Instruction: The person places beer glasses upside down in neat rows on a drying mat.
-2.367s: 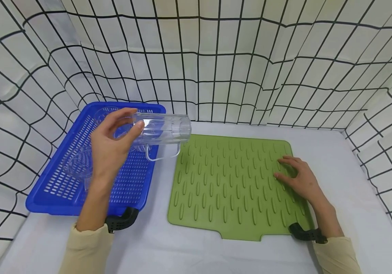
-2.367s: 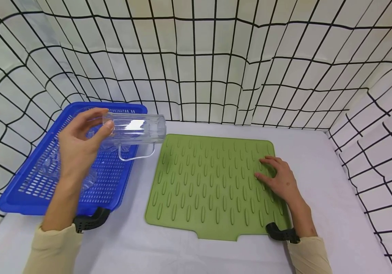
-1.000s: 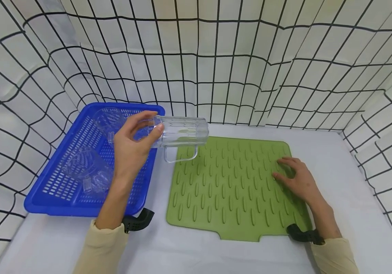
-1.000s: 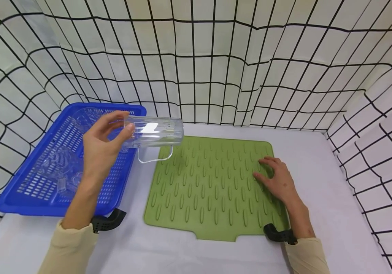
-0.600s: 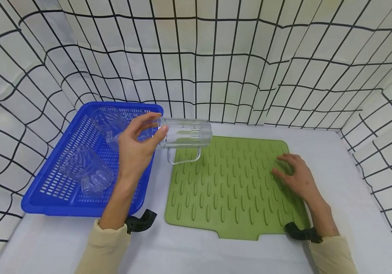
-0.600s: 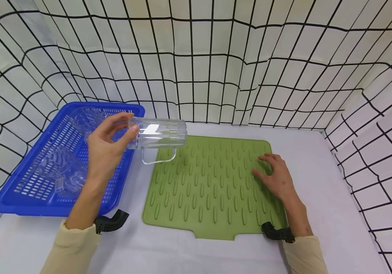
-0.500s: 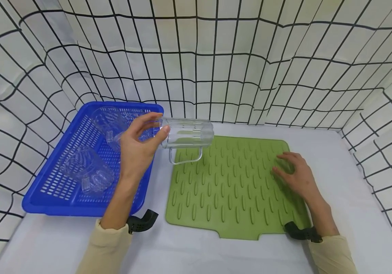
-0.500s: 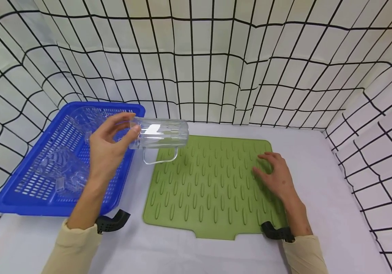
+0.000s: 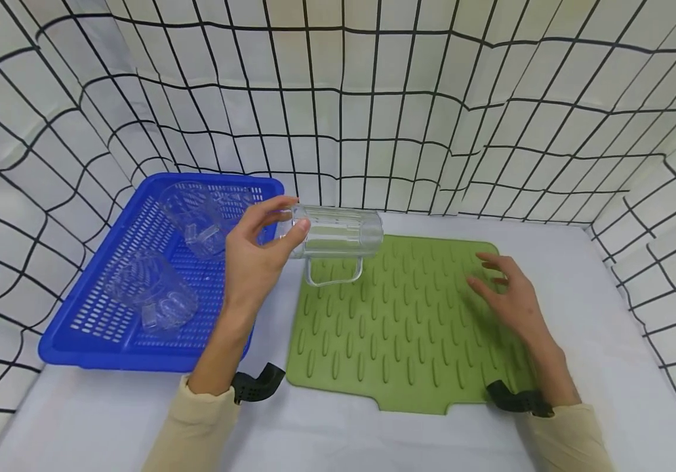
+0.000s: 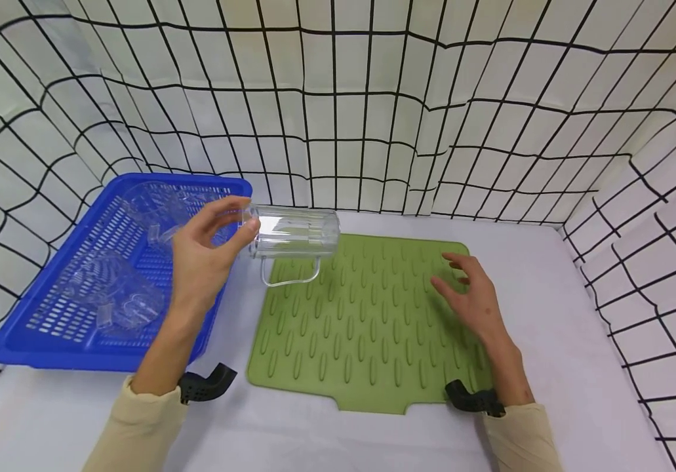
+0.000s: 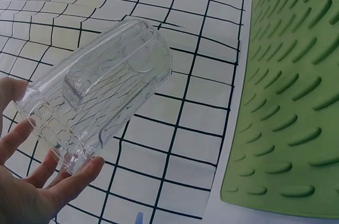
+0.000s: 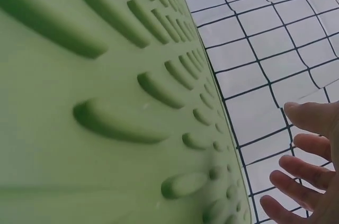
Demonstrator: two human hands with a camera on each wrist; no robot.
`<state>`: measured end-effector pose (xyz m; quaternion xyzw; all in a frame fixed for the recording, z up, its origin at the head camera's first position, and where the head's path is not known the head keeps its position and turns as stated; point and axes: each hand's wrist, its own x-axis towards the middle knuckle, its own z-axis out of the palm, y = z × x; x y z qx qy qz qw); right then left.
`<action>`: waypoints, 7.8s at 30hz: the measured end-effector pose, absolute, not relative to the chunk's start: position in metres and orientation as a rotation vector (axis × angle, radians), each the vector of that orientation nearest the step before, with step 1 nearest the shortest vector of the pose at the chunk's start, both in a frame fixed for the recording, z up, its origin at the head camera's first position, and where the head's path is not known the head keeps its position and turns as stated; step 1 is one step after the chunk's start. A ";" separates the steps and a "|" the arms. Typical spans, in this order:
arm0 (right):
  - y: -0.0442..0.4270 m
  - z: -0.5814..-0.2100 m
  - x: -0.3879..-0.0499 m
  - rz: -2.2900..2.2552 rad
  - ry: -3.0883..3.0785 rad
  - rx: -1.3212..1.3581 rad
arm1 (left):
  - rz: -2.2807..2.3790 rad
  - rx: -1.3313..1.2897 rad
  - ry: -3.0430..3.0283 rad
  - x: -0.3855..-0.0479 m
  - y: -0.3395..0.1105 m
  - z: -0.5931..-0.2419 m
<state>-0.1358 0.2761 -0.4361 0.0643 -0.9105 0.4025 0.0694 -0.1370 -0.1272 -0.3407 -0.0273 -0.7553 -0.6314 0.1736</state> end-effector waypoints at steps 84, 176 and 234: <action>0.208 -0.408 -0.151 2.064 -2.378 0.704 | -2.149 -0.141 -1.965 -0.141 -0.064 -0.379; 0.254 -0.387 -0.147 1.903 -2.306 0.416 | -1.701 -0.130 -2.681 -0.138 -0.088 -0.435; 0.269 -0.383 -0.150 1.592 -2.498 0.250 | -1.194 -0.259 -2.987 -0.143 -0.098 -0.453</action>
